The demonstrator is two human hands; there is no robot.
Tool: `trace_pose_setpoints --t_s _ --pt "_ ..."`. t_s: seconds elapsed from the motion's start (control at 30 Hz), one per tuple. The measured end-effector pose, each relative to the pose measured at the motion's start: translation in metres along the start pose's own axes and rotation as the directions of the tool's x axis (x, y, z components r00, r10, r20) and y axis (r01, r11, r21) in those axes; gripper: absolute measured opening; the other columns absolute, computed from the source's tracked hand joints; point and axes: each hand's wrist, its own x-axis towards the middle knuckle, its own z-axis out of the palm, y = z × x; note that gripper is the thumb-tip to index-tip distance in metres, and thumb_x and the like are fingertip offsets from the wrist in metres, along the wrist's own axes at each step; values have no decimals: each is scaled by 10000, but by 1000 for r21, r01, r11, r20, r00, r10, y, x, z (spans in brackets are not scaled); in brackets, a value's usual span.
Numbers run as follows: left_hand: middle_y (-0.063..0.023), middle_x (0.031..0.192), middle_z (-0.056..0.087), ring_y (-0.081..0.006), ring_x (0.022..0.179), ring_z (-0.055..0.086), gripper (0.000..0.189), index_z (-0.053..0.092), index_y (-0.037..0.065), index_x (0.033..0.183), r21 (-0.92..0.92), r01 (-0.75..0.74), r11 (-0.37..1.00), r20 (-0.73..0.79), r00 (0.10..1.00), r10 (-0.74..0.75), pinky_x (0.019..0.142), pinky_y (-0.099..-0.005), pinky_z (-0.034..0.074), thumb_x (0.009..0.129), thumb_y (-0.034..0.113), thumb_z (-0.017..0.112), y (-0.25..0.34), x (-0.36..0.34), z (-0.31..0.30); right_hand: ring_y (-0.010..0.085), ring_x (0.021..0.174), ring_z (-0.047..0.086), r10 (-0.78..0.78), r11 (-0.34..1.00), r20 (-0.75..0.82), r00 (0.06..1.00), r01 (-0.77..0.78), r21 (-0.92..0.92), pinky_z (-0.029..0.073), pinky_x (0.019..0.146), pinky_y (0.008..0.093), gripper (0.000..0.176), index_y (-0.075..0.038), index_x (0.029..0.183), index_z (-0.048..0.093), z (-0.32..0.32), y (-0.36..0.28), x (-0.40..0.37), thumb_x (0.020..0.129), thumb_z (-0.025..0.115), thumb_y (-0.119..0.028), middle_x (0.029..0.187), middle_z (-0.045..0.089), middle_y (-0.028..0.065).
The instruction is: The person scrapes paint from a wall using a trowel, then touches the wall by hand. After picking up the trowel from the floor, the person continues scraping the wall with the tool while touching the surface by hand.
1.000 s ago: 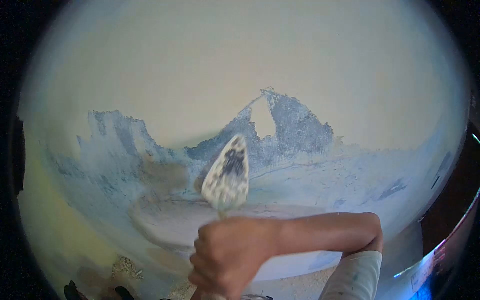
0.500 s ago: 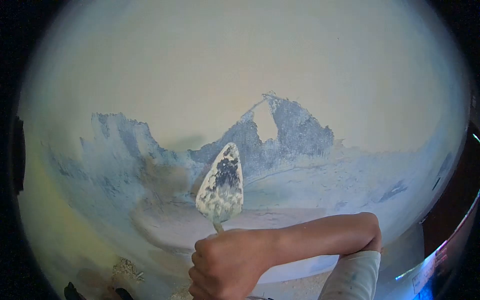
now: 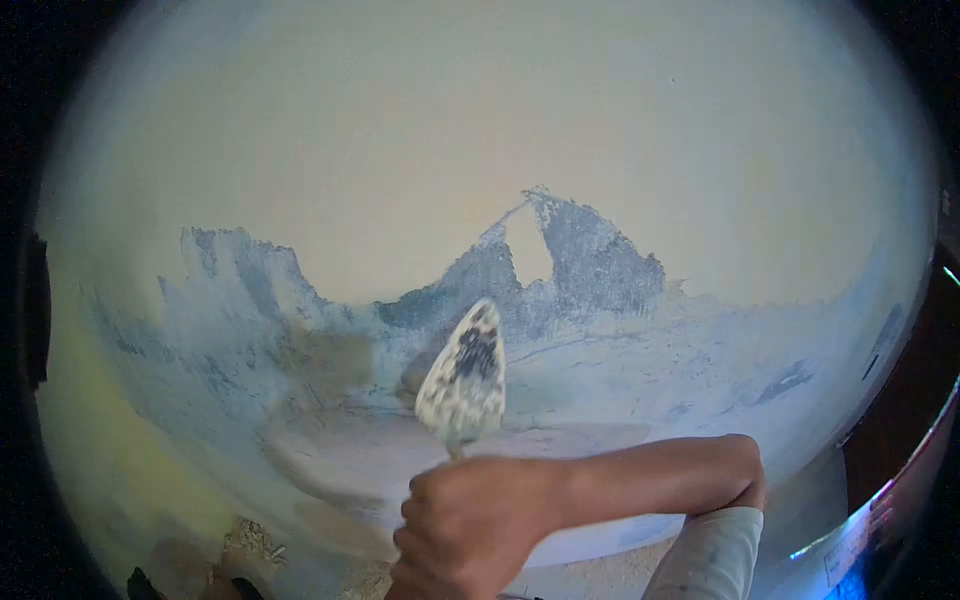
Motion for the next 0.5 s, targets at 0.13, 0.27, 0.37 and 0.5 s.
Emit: trace_pose_setpoints --t_s 0.13,0.27,0.37,0.5 --pt "-43 1256 654 -152 1173 595 324 598 57 1353 64 -39 997 -55 998 42 991 -363 492 1049 159 554 -34 7 -11 92 492 432 26 999 -36 999 -25 48 297 451 268 280 -92 592 477 7 13 -14 739 656 -250 578 402 -47" --pt "-38 1293 639 -161 1210 575 348 585 59 1380 33 -62 998 -57 996 64 1018 -355 475 1041 132 562 -19 4 -3 99 492 433 22 1000 -65 998 -21 4 302 446 271 293 -90 589 473 12 -4 -6 731 655 -270 577 400 -45" --pt "-39 1314 631 -162 1209 577 358 584 55 1383 -1 23 1000 -99 995 -23 1023 -351 468 1032 120 573 -19 -1 1 102 497 436 -9 998 -69 998 13 55 303 445 271 316 -86 595 482 11 -4 -7 740 671 -294 583 393 -44" --pt "-41 1311 633 -155 1198 580 358 583 53 1383 46 -28 999 -100 994 32 1004 -352 479 1033 131 576 -41 1 -10 102 491 452 44 995 -85 995 -52 -87 308 444 267 253 -89 582 471 4 1 -3 656 653 -249 572 412 -40"
